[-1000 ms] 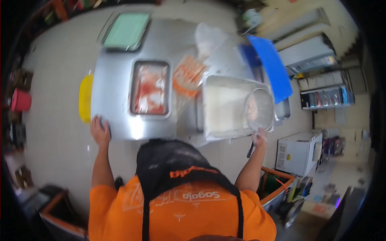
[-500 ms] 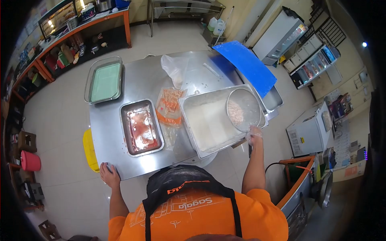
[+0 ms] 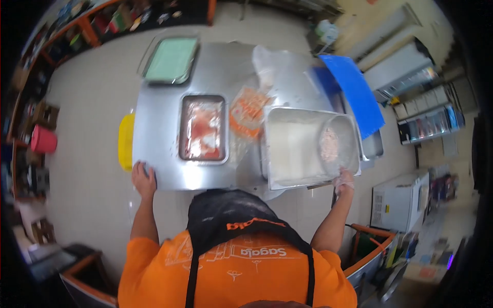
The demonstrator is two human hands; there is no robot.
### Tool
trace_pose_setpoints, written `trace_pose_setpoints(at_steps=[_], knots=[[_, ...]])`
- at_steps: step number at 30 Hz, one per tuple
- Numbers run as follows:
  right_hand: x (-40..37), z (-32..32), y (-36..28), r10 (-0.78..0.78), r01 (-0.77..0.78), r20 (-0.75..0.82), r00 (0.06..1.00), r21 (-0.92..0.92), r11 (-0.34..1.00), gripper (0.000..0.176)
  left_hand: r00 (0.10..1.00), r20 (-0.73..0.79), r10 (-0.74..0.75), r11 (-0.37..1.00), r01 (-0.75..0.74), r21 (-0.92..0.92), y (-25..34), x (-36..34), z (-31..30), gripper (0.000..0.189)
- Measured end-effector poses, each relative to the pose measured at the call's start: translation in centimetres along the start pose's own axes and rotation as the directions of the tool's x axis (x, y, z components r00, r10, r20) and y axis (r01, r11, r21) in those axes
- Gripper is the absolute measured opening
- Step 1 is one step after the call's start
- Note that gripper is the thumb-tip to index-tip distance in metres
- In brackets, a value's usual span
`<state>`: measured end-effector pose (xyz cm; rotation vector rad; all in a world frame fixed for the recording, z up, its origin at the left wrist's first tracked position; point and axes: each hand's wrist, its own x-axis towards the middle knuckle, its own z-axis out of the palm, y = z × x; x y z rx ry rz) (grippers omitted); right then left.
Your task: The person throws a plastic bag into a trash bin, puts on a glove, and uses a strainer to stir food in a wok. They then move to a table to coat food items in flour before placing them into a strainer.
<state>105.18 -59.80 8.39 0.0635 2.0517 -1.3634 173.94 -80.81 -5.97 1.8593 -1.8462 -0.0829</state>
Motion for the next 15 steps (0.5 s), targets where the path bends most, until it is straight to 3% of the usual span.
trace_pose_setpoints(at_steps=[2, 5, 8, 11, 14, 15], knots=[[3.2, -1.5, 2.0, 0.001, 0.006, -0.024, 1.0, 0.306, 0.952, 0.017, 0.999, 0.004, -0.032, 0.999, 0.032, 0.013, 0.0, -0.1, 0.0, 0.038], [-1.8, 0.4, -0.8, 0.056, -0.052, 0.05, 0.997, -0.082, 0.995, 0.018, 0.998, 0.015, -0.067, 0.997, 0.067, 0.037, 0.7, 0.0, -0.3, 0.036], [0.5, -0.7, 0.0, 0.027, -0.029, -0.032, 0.999, -0.056, 0.998, 0.017, 0.997, 0.018, -0.078, 0.997, 0.078, 0.022, 0.6, 0.0, -0.2, 0.035], [3.8, -1.6, 1.9, -0.101, 0.12, -0.104, 0.989, 0.187, 0.975, 0.019, 0.998, 0.019, -0.067, 0.998, 0.067, 0.02, 0.5, 0.0, -0.2, 0.034], [0.2, -0.2, 0.1, 0.072, -0.072, -0.007, 0.997, -0.199, 0.977, 0.017, 0.996, 0.032, -0.083, 0.996, 0.082, 0.035, 0.5, 0.1, -0.3, 0.034], [0.7, -0.6, 0.3, 0.056, -0.058, -0.021, 0.998, -0.122, 0.991, 0.016, 0.995, 0.037, -0.089, 0.996, 0.088, 0.033, 0.6, 0.0, -0.4, 0.034]])
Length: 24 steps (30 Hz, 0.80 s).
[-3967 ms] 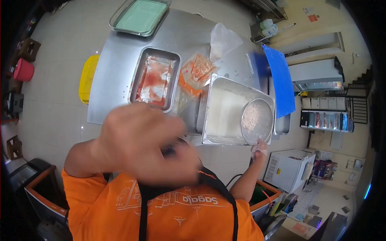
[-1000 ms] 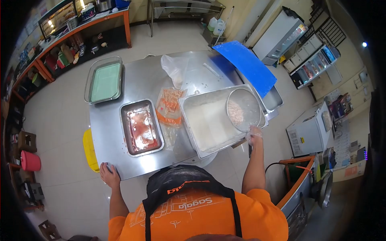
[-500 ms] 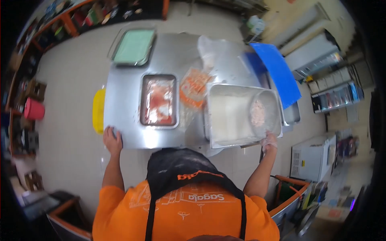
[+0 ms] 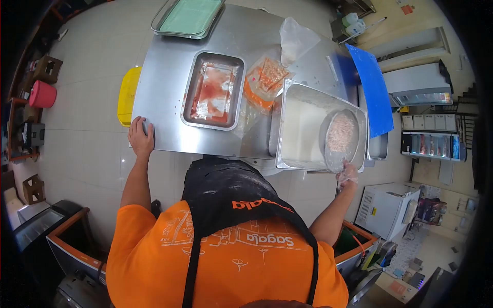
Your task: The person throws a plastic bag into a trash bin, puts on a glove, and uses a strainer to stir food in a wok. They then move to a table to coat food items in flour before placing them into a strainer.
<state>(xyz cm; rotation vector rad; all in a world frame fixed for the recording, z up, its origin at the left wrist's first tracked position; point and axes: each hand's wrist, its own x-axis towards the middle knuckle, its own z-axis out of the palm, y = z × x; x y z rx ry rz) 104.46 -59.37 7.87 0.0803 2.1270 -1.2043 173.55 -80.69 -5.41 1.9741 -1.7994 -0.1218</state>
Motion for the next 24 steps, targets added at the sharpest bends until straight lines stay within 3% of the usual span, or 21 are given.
trace_pose_setpoints(at_steps=[2, 5, 8, 11, 16, 18, 20, 21, 23, 24], knots=[[1.3, -0.3, 0.7, -0.03, 0.035, -0.032, 0.999, 0.159, 0.987, 0.016, 1.0, 0.004, -0.011, 1.0, 0.011, -0.005, 0.2, 0.1, -0.1, 0.033], [1.7, -0.4, 1.4, -0.024, 0.02, 0.015, 1.0, 0.211, 0.977, 0.015, 1.0, -0.003, -0.001, 1.0, 0.001, -0.013, 0.0, 0.1, 0.0, 0.033], [-2.6, 1.5, -0.1, -0.009, 0.011, 0.034, 0.999, -0.06, 0.998, 0.015, 1.0, -0.005, -0.005, 1.0, 0.005, -0.005, -0.1, 0.1, 0.1, 0.033], [1.0, 0.3, 1.5, -0.002, 0.001, 0.004, 1.0, 0.332, 0.943, 0.016, 1.0, 0.006, -0.006, 1.0, 0.006, -0.005, 0.0, 0.1, -0.1, 0.034], [0.7, 0.2, 1.5, -0.03, 0.03, 0.02, 0.999, -0.009, 1.0, 0.016, 1.0, -0.001, -0.005, 1.0, 0.005, -0.018, 0.0, 0.3, -0.1, 0.034], [1.9, -0.4, 2.4, -0.052, 0.053, -0.012, 0.999, 0.073, 0.996, 0.015, 1.0, 0.0, -0.002, 1.0, 0.002, -0.025, -0.1, 0.2, -0.1, 0.034], [3.8, -0.3, 3.6, -0.047, 0.074, -0.088, 0.995, 0.331, 0.941, 0.014, 1.0, -0.01, 0.002, 1.0, -0.002, -0.03, -0.2, 0.1, 0.0, 0.033], [3.9, -0.5, 3.8, -0.038, 0.061, -0.076, 0.996, 0.325, 0.944, 0.013, 1.0, -0.006, -0.005, 1.0, 0.004, -0.023, -0.2, 0.0, 0.0, 0.033], [2.3, -0.2, 3.1, -0.011, 0.01, 0.015, 1.0, 0.06, 0.998, 0.012, 1.0, -0.011, -0.014, 1.0, 0.014, -0.01, -0.3, 0.2, 0.2, 0.033], [2.1, -0.2, 3.3, -0.019, 0.018, 0.024, 1.0, 0.021, 1.0, 0.011, 1.0, -0.006, -0.011, 1.0, 0.011, -0.015, -0.2, 0.2, 0.1, 0.033]])
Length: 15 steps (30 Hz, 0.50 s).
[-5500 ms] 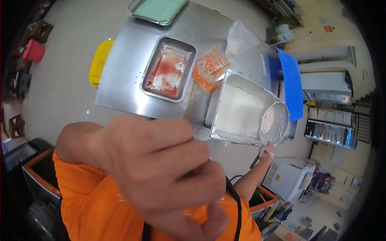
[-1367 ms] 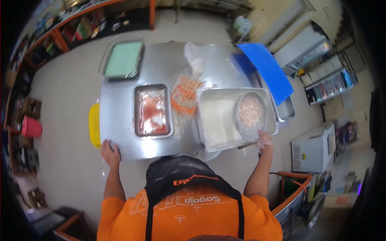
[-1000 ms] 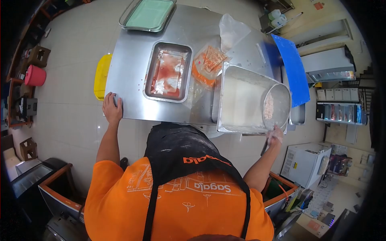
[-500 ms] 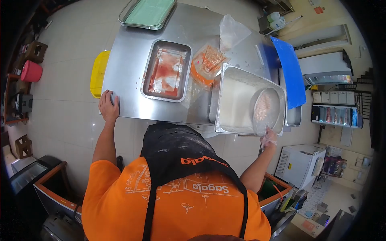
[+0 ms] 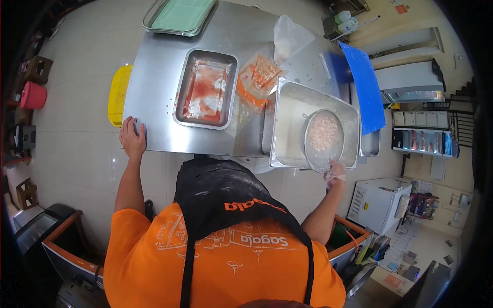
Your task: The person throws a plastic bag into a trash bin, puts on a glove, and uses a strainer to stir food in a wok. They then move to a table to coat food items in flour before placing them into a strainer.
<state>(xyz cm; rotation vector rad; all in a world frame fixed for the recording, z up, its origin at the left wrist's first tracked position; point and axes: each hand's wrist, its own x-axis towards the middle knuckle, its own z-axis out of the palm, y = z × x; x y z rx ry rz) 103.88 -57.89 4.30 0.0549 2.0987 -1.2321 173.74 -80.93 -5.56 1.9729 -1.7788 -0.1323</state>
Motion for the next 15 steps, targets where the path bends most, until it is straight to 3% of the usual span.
trace_pose_setpoints(at_steps=[5, 9, 11, 15], knots=[[-1.2, 0.6, -0.3, -0.023, 0.021, 0.011, 1.0, 0.116, 0.993, 0.01, 1.0, 0.014, 0.008, 1.0, -0.007, -0.009, -0.2, 0.0, 0.0, 0.033], [-0.3, 0.0, 0.5, -0.09, 0.092, 0.059, 0.994, -0.031, 0.995, 0.01, 1.0, 0.009, -0.004, 1.0, 0.004, -0.002, 0.1, 0.0, -0.1, 0.033], [3.1, -2.1, 1.4, -0.038, 0.038, 0.009, 0.999, 0.022, 0.999, 0.01, 1.0, 0.007, 0.004, 1.0, -0.004, 0.001, 0.1, 0.0, -0.1, 0.033], [-1.7, 0.7, -0.7, 0.025, -0.023, 0.026, 0.999, -0.076, 0.997, 0.012, 1.0, 0.003, 0.0, 1.0, 0.0, -0.003, -0.1, 0.2, 0.1, 0.034]])
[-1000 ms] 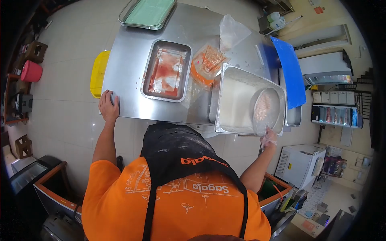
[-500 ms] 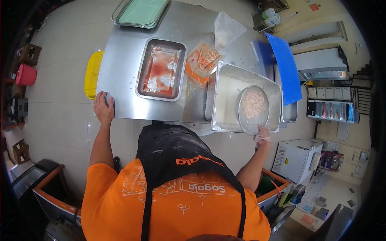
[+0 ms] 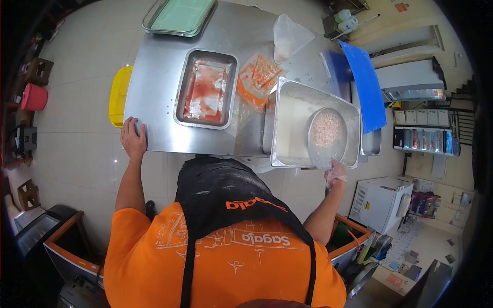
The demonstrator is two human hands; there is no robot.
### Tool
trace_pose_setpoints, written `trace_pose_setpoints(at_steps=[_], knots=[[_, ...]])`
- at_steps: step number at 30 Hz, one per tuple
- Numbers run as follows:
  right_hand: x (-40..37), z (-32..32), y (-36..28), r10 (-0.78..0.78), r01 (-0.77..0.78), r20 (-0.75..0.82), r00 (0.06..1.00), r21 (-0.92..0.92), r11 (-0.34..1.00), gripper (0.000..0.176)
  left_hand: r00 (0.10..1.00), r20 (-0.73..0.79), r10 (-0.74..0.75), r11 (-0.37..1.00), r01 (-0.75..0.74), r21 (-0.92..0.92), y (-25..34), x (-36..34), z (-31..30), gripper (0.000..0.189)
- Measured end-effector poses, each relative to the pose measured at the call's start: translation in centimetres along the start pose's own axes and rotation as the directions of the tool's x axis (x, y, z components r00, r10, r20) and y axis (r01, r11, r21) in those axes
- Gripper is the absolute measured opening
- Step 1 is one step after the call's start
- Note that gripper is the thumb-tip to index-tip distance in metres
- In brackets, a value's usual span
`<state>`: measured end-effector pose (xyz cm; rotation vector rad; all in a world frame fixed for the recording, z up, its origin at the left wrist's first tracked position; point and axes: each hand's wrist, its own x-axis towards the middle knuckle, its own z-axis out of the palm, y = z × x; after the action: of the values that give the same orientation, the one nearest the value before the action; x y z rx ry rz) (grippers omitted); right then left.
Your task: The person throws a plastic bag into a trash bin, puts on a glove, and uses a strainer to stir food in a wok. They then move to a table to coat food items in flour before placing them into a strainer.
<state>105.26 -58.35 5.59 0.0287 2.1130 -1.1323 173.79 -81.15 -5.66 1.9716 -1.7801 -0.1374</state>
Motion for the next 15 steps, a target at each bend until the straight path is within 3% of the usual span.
trace_pose_setpoints(at_steps=[2, 5, 7, 9, 11, 14, 15], knots=[[0.7, -0.4, 0.7, -0.032, 0.033, 0.028, 0.999, -0.038, 0.999, 0.014, 1.0, 0.0, -0.002, 1.0, 0.002, -0.002, 0.0, -0.2, 0.0, 0.034], [0.9, -0.3, 0.6, 0.02, -0.008, -0.036, 0.999, 0.307, 0.952, 0.015, 1.0, 0.01, 0.004, 1.0, -0.004, -0.005, 0.0, -0.2, -0.1, 0.033], [-1.6, 0.3, -0.6, -0.005, 0.004, 0.017, 1.0, 0.079, 0.997, 0.015, 1.0, 0.013, -0.006, 1.0, 0.006, 0.011, 0.0, -0.3, -0.3, 0.033], [-1.8, 0.1, -0.9, 0.005, -0.005, 0.013, 1.0, 0.015, 1.0, 0.015, 1.0, 0.017, -0.008, 1.0, 0.008, 0.006, 0.2, -0.1, -0.2, 0.033], [-0.6, -0.4, -0.9, 0.049, -0.044, -0.042, 0.998, 0.111, 0.993, 0.014, 1.0, 0.024, -0.012, 1.0, 0.013, -0.014, 0.3, -0.1, -0.3, 0.033], [-0.8, -0.3, -1.0, -0.002, 0.002, -0.003, 1.0, 0.22, 0.975, 0.016, 1.0, -0.003, 0.012, 1.0, -0.012, 0.003, 0.0, -0.2, -0.1, 0.033], [-1.1, 0.2, -1.5, -0.01, 0.009, 0.006, 1.0, 0.129, 0.992, 0.017, 1.0, -0.007, 0.005, 1.0, -0.005, 0.004, 0.1, 0.1, -0.2, 0.033]])
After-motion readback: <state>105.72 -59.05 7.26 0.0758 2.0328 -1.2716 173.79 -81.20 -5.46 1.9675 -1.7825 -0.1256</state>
